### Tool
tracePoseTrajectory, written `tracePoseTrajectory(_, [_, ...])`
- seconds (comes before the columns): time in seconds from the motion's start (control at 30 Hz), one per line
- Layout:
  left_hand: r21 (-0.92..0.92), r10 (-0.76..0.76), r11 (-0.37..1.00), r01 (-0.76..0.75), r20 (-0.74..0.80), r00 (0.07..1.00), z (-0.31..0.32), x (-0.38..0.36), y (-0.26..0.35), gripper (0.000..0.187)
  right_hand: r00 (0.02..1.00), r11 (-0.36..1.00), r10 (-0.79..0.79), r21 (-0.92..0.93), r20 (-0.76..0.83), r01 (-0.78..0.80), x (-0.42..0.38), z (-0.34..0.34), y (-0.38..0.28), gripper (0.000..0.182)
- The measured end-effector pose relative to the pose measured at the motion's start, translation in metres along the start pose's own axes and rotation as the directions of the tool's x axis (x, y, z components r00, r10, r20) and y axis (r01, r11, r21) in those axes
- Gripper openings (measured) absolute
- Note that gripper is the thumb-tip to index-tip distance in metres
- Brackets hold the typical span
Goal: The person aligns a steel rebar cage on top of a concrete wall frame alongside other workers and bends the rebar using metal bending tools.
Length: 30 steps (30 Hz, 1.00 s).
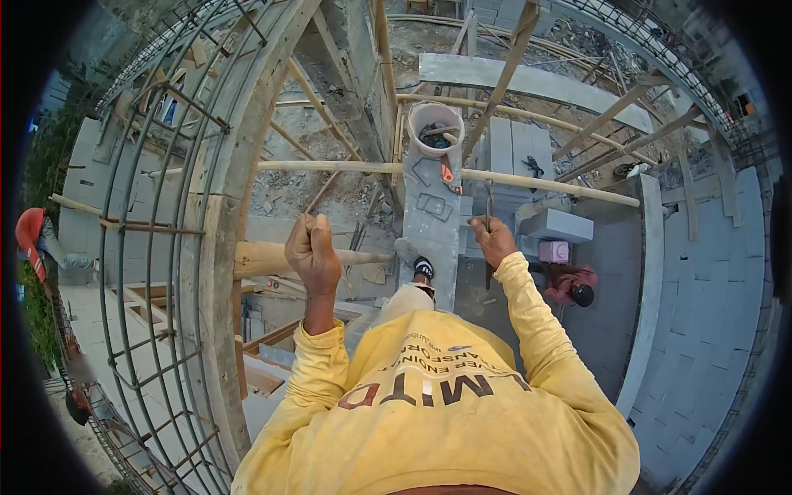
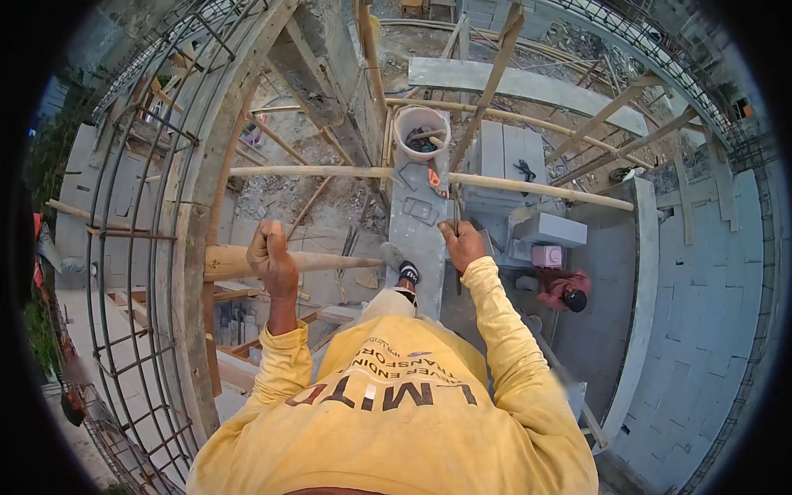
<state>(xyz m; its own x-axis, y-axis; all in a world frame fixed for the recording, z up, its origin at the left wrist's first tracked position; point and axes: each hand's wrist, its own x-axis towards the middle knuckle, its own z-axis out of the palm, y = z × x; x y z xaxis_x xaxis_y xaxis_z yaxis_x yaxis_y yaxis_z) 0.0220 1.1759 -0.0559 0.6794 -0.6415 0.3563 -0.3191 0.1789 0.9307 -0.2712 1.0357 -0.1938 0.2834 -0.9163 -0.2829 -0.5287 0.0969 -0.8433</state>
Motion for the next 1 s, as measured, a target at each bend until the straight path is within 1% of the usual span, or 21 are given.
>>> tracePoseTrajectory(0.03, [0.081,0.046,0.995,-0.052,0.079,0.996,0.012,0.016,-0.008,0.034,0.996,0.999,0.014,-0.043,-0.085,-0.018,0.011,-0.010,-0.027,0.028])
tracePoseTrajectory(0.07, [0.152,0.095,0.981,-0.119,0.155,0.983,0.028,0.034,-0.015,0.034,0.995,0.996,-0.056,-0.075,-0.081,0.050,0.024,-0.011,-0.044,0.027])
tracePoseTrajectory(0.13, [0.168,-0.015,0.985,-0.035,0.288,0.958,0.064,0.055,-0.031,0.031,0.972,0.966,-0.223,-0.151,-0.079,0.209,0.046,-0.014,-0.078,0.026])
tracePoseTrajectory(0.2, [0.191,-0.207,0.970,0.153,0.308,0.929,0.099,0.061,-0.060,0.026,0.918,0.901,-0.390,-0.177,0.069,0.396,0.068,-0.006,-0.113,0.023])
tracePoseTrajectory(0.27, [0.101,-0.512,0.850,0.517,0.387,0.767,0.121,0.074,-0.073,0.028,0.878,0.866,-0.430,-0.180,0.209,0.467,0.088,0.013,-0.141,0.023])
tracePoseTrajectory(0.37, [-0.156,-0.663,0.630,0.761,0.402,0.631,0.145,0.093,-0.059,0.034,0.893,0.912,-0.331,-0.138,0.304,0.385,0.098,0.036,-0.173,0.025])
tracePoseTrajectory(0.43, [-0.156,-0.669,0.579,0.800,0.471,0.576,0.143,0.103,-0.082,0.038,0.874,0.924,-0.274,-0.142,0.402,0.355,0.110,0.044,-0.184,0.030])
tracePoseTrajectory(0.47, [-0.152,-0.672,0.551,0.821,0.502,0.544,0.143,0.105,-0.098,0.040,0.841,0.895,-0.338,-0.134,0.422,0.427,0.119,0.054,-0.180,0.033])
tracePoseTrajectory(0.53, [-0.043,-0.692,0.599,0.799,0.474,0.544,0.144,0.113,-0.116,0.044,0.761,0.823,-0.454,-0.108,0.464,0.557,0.136,0.072,-0.176,0.042])
tracePoseTrajectory(0.57, [0.022,-0.726,0.597,0.802,0.441,0.528,0.143,0.122,-0.118,0.045,0.739,0.816,-0.422,-0.135,0.525,0.562,0.141,0.072,-0.183,0.052])
tracePoseTrajectory(0.63, [0.077,-0.803,0.544,0.836,0.339,0.491,0.144,0.143,-0.115,0.048,0.581,0.800,-0.292,-0.139,0.760,0.584,0.160,0.050,-0.220,0.056])
tracePoseTrajectory(0.7, [0.106,-0.758,0.640,0.761,0.254,0.601,0.139,0.155,-0.139,0.048,0.371,0.757,-0.194,-0.102,0.908,0.645,0.204,0.035,-0.232,0.064])
tracePoseTrajectory(0.73, [0.113,-0.724,0.685,0.720,0.218,0.654,0.137,0.165,-0.145,0.047,0.287,0.789,-0.189,-0.029,0.939,0.614,0.236,0.026,-0.237,0.055])
tracePoseTrajectory(0.77, [0.124,-0.686,0.726,0.676,0.182,0.704,0.135,0.175,-0.152,0.045,0.327,0.855,-0.210,0.011,0.921,0.519,0.260,-0.002,-0.271,0.045])
tracePoseTrajectory(0.8, [0.122,-0.643,0.766,0.631,0.140,0.753,0.134,0.187,-0.149,0.042,0.380,0.854,-0.269,0.037,0.885,0.519,0.293,-0.029,-0.301,0.039])
tracePoseTrajectory(0.83, [0.133,-0.625,0.780,0.612,0.100,0.774,0.136,0.196,-0.149,0.042,0.493,0.798,-0.375,0.003,0.785,0.603,0.323,-0.059,-0.332,0.037])
tracePoseTrajectory(0.87, [0.143,-0.602,0.794,0.591,0.052,0.797,0.139,0.208,-0.150,0.042,0.554,0.734,-0.535,0.026,0.638,0.679,0.358,-0.088,-0.362,0.033])
tracePoseTrajectory(0.9, [0.151,-0.577,0.807,0.571,-0.005,0.817,0.144,0.219,-0.153,0.042,0.654,0.764,-0.554,0.003,0.516,0.645,0.392,-0.117,-0.392,0.033])
tracePoseTrajectory(0.93, [0.169,-0.507,0.847,0.505,-0.029,0.861,0.151,0.228,-0.163,0.040,0.647,0.703,-0.681,0.058,0.344,0.709,0.425,-0.145,-0.422,0.029])
tracePoseTrajectory(0.97, [0.196,-0.442,0.874,0.444,-0.056,0.895,0.156,0.232,-0.175,0.038,0.678,0.701,-0.704,0.058,0.212,0.710,0.449,-0.176,-0.457,0.026])
tracePoseTrajectory(1.0, [0.225,-0.372,0.897,0.380,-0.078,0.925,0.161,0.239,-0.182,0.036,0.636,0.637,-0.765,-0.023,0.106,0.770,0.494,-0.204,-0.478,0.025])
